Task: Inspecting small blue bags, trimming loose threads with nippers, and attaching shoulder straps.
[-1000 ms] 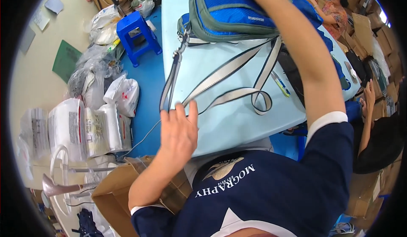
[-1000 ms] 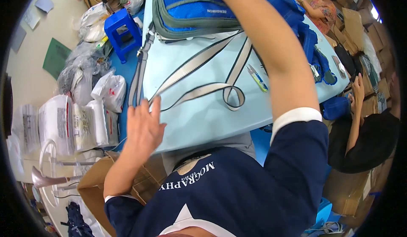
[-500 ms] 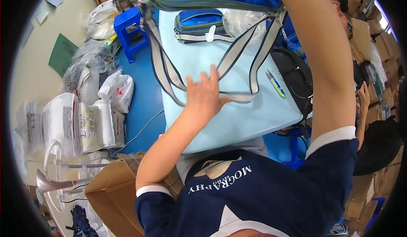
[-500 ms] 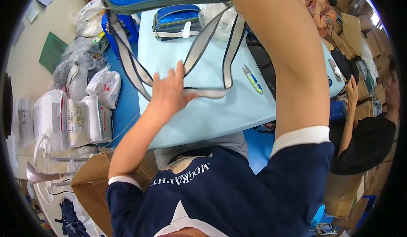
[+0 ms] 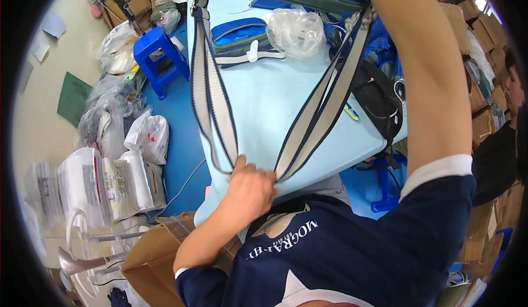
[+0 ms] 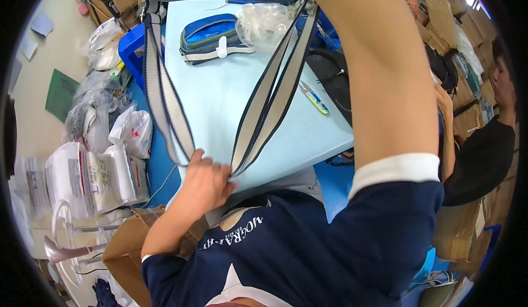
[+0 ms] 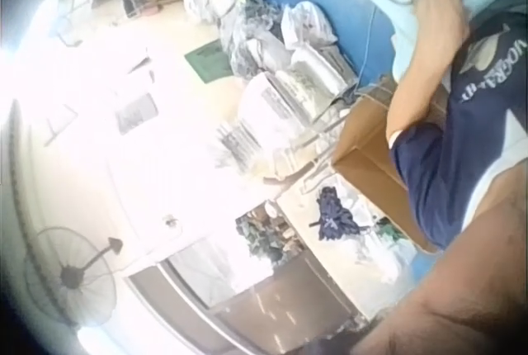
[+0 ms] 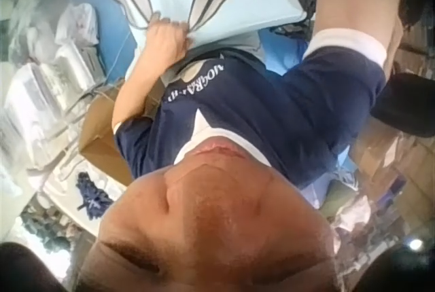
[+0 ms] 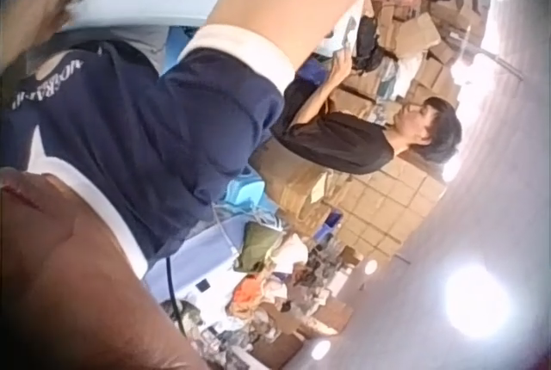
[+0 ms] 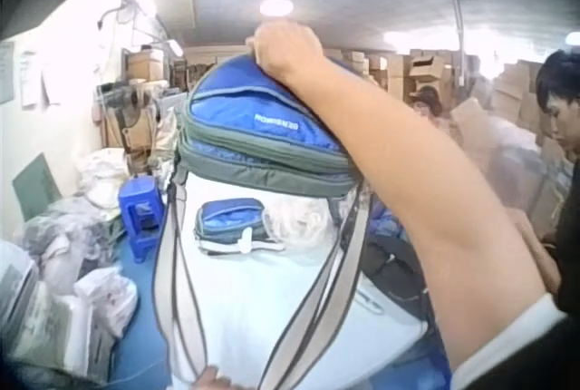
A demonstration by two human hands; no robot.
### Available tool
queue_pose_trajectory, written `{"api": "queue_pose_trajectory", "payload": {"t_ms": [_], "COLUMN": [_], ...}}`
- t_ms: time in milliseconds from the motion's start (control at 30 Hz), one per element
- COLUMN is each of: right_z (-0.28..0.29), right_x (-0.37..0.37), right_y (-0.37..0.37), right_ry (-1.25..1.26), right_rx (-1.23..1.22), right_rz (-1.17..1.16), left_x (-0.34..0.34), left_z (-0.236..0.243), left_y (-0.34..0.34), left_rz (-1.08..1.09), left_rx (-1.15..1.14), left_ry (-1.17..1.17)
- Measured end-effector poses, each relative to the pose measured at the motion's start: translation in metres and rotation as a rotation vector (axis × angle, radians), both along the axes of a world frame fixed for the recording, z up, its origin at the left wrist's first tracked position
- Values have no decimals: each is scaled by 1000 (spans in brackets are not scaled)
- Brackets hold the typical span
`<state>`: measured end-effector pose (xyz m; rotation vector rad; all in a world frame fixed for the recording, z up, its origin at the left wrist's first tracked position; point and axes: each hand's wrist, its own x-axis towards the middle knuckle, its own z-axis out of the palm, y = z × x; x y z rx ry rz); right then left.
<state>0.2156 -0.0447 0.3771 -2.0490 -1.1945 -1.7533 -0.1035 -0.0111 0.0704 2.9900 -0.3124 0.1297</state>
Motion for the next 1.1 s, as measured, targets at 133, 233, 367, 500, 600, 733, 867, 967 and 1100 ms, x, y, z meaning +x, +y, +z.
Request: {"api": "queue_pose_trajectory", "payload": {"t_ms": [133,233,367,500,600,733,867,967,1100], "right_z": [-56,-112,-199,-292,-323,-307,-342,-374,-388], "right_x": [28,31,63,52,16,-48,-65,-61,-76], "right_y": [16,39,65,57,37,-45,-122,-161,-169], "right_ry": [258,219,511,703,738,1115,1346,1272,983], "right_rx": [-125,-238,-246,-215,-154,-169,31,220,322], "right_rz": [-45,-11,-24,-96,280,568,430,262,197], "left_x": [-29,-35,-58,-44,-40,-33,-14,18,83], "left_z": [7,2,-3,-12,-25,-6,-15,-22,-35], "left_y": [5,22,14,12,16,12,3,-6,-15], "left_rz": [-60,54,100,11,120,101,97,141,301], "left_rx": [53,-92,-137,-249,-6,-194,-245,-310,-610], "left_ry": [203,327,229,222,65,100,-100,-180,-20]}}
